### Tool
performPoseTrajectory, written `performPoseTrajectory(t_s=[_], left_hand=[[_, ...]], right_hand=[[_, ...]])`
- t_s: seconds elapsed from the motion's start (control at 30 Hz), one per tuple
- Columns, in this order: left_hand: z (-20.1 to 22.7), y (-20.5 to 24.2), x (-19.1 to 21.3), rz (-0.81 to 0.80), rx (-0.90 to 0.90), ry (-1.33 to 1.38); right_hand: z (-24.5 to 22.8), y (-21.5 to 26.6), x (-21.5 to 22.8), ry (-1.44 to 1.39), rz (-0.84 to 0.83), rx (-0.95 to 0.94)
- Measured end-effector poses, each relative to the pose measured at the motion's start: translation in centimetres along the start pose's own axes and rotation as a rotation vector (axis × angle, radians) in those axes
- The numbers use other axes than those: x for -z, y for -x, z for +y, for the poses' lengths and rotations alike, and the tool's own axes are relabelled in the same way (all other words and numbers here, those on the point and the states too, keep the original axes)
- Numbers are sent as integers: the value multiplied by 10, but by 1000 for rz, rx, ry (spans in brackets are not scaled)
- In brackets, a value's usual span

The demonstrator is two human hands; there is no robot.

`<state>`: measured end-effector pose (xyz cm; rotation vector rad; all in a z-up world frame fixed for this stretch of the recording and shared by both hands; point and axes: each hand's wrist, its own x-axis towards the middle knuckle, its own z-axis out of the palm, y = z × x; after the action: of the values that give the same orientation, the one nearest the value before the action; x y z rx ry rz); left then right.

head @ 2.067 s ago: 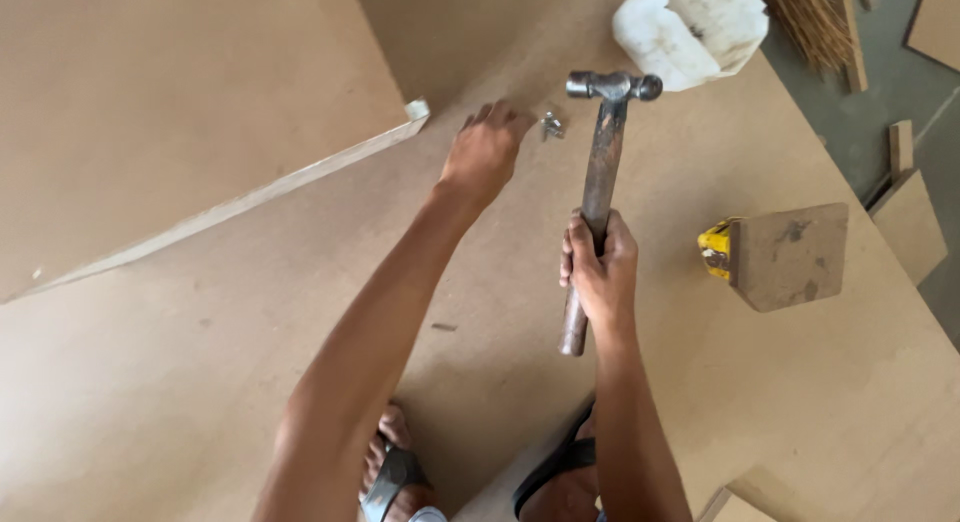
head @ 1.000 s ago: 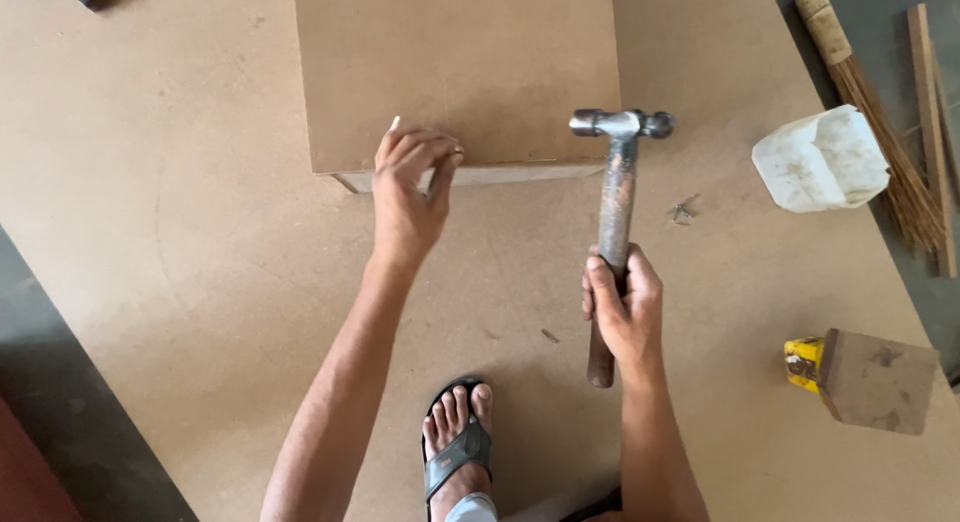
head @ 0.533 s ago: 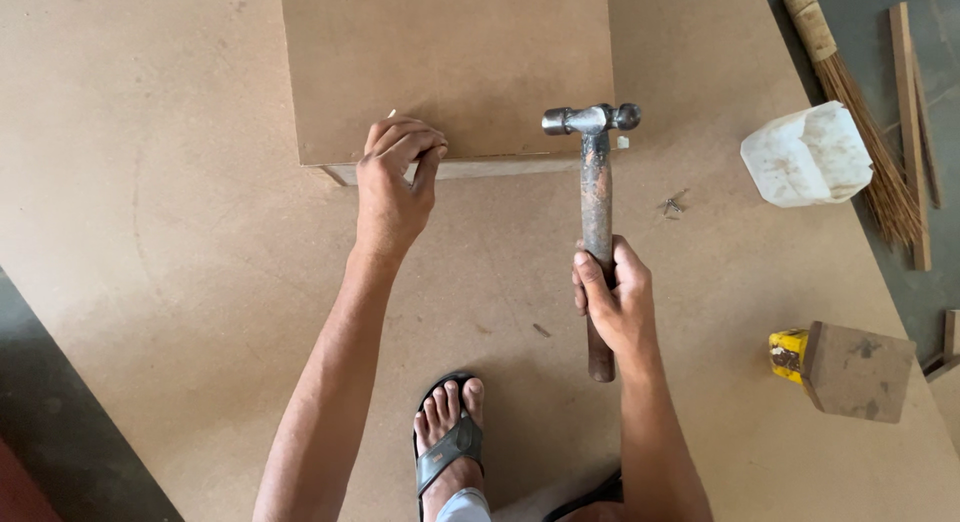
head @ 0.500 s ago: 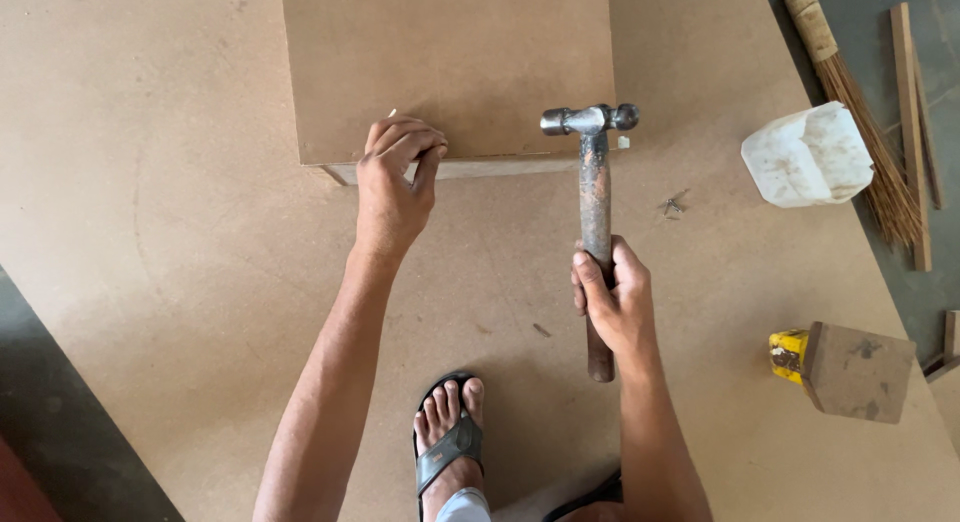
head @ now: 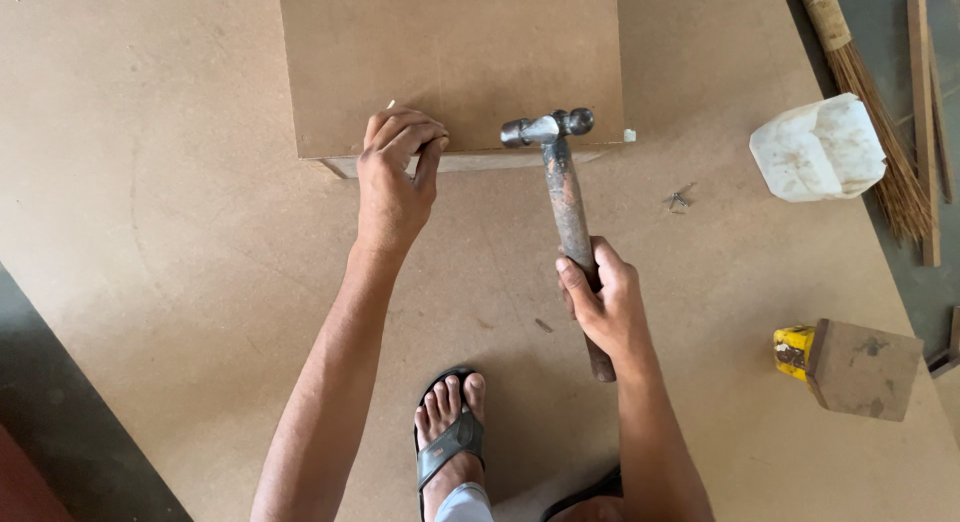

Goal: The person hammers nails into the corners of a wooden box to secure its structure. They repeatedly pick up nails, position them, and strike them with a hammer while occasionally repositioning the box.

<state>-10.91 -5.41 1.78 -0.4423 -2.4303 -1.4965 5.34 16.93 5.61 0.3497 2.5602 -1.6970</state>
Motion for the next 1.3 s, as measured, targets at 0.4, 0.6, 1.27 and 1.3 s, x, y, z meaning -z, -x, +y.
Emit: performPoseTrajectory(t_s=[0.4,0.6,1.27,1.3], left_hand=[[-2,2,-1,20,-94,-60],[0,5,-1,40,-125,-102],[-1,5,-2,49,-115,-65],[-2,7,0,50,-116,-62]], right_hand=[[-22,-15,3,224,-63,97],[-65,-27,19,517,-101,217],[-64,-35,7,641,-125,278],[-66,-32,9,625,-103,283]])
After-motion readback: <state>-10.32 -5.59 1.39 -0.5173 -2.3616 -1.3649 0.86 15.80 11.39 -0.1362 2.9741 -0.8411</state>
